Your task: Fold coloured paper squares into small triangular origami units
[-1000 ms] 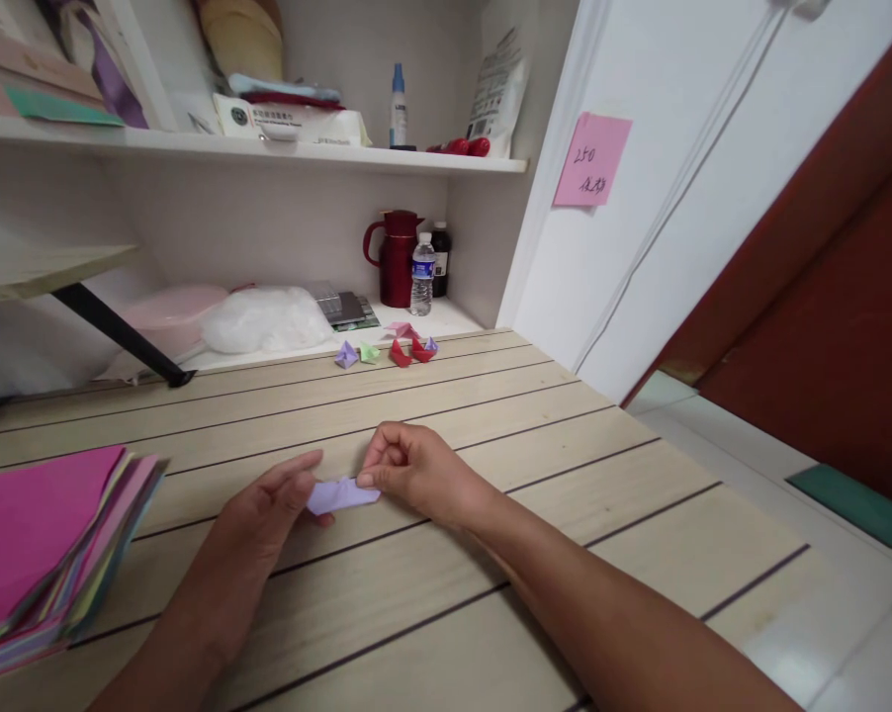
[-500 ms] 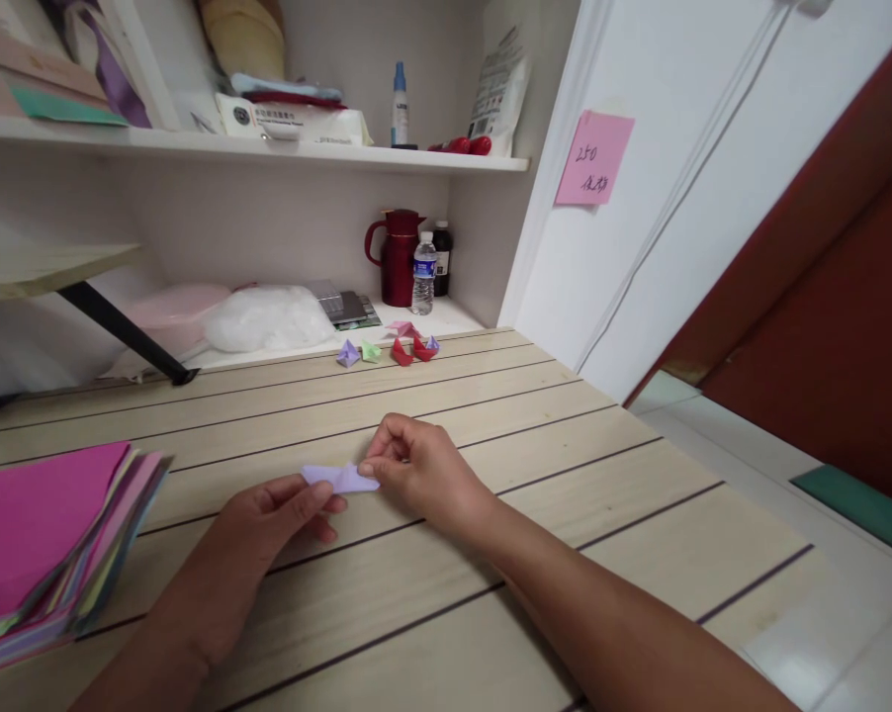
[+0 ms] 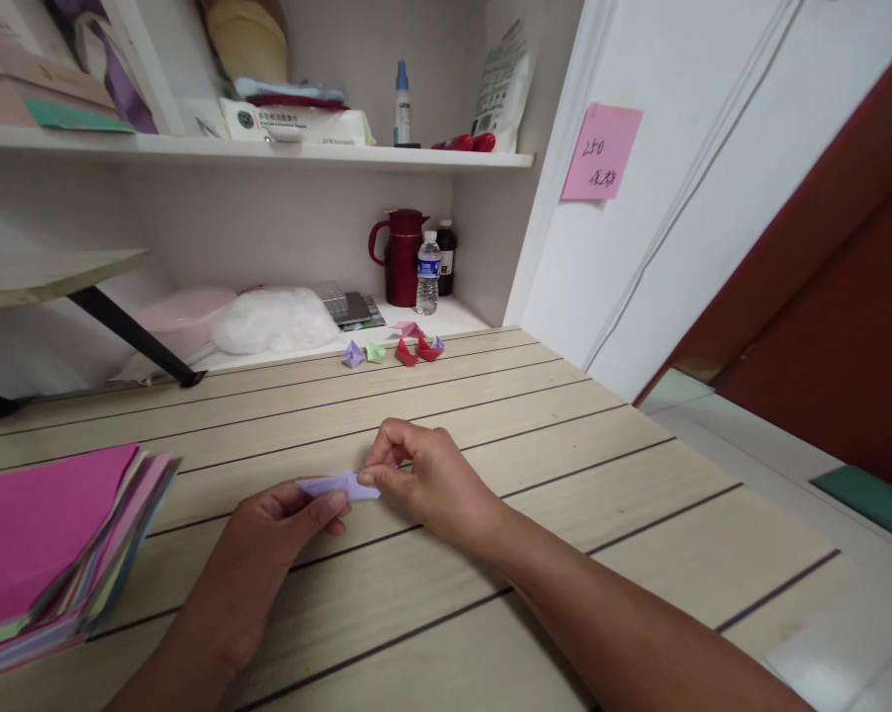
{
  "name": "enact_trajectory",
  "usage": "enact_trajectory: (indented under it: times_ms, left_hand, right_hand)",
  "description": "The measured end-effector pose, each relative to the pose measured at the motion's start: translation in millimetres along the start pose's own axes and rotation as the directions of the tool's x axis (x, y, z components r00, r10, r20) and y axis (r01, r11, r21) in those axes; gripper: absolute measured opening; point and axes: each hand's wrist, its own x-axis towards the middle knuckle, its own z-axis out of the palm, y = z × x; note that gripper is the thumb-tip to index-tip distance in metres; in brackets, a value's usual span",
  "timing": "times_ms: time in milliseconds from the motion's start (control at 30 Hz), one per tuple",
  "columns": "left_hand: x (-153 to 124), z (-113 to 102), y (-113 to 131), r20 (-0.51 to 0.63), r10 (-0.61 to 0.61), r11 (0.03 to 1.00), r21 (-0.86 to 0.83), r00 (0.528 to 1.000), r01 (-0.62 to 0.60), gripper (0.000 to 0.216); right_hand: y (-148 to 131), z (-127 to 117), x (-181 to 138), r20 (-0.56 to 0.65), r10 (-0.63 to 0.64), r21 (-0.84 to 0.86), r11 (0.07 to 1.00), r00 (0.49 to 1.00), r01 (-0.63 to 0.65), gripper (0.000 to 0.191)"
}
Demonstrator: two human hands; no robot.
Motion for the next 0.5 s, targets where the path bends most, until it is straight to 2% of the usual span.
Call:
enact_trajectory:
  times_ms: [100,167,267,333,400,500]
  left_hand:
    - [-0.8,0.8,-1.1,-0.04,-0.021,1.0,-0.01,0.999,0.02,0.021]
    - [-0.9,1.1,-1.7,-0.078,-0.036,0.999,-0.017,0.996,0.034,0.022]
    - [-0.2,1.5,-1.8,-0.125,-0.05,0.998,-0.042,0.991,0.045,0.023]
    - [0.1,2.4,-1.2,-0.138,-0.053,0.997,-0.056,0.989,0.046,0.023]
    - [-0.4,4.2,-0.2,-0.159,-0.047,0.997,-0.063,0.986,0.037,0.024]
    - [-3.0,7.5,1.4,-0.214,-0.031,0.997,-0.071,0.976,0.016,0.023]
  right_hand:
    - [1.4,1.6,-0.5,-0.01,-0.002,0.018,1.0,1.0,0.002,0.014]
    - [4.2,3.2,-0.5,0.005,0.032,0.096,0.995,0.999,-0.032,0.014]
    - [10.2,6.9,0.8,0.071,0.111,0.303,0.945,0.991,-0.127,0.059]
    - [13.6,9.8,2.0,0.096,0.157,0.412,0.893,0.983,-0.183,0.078]
    - [15.4,12.5,3.0,0.095,0.203,0.452,0.863,0.975,-0.224,0.081]
    - [15.3,15.6,3.0,0.079,0.244,0.444,0.859,0.966,-0.254,0.066]
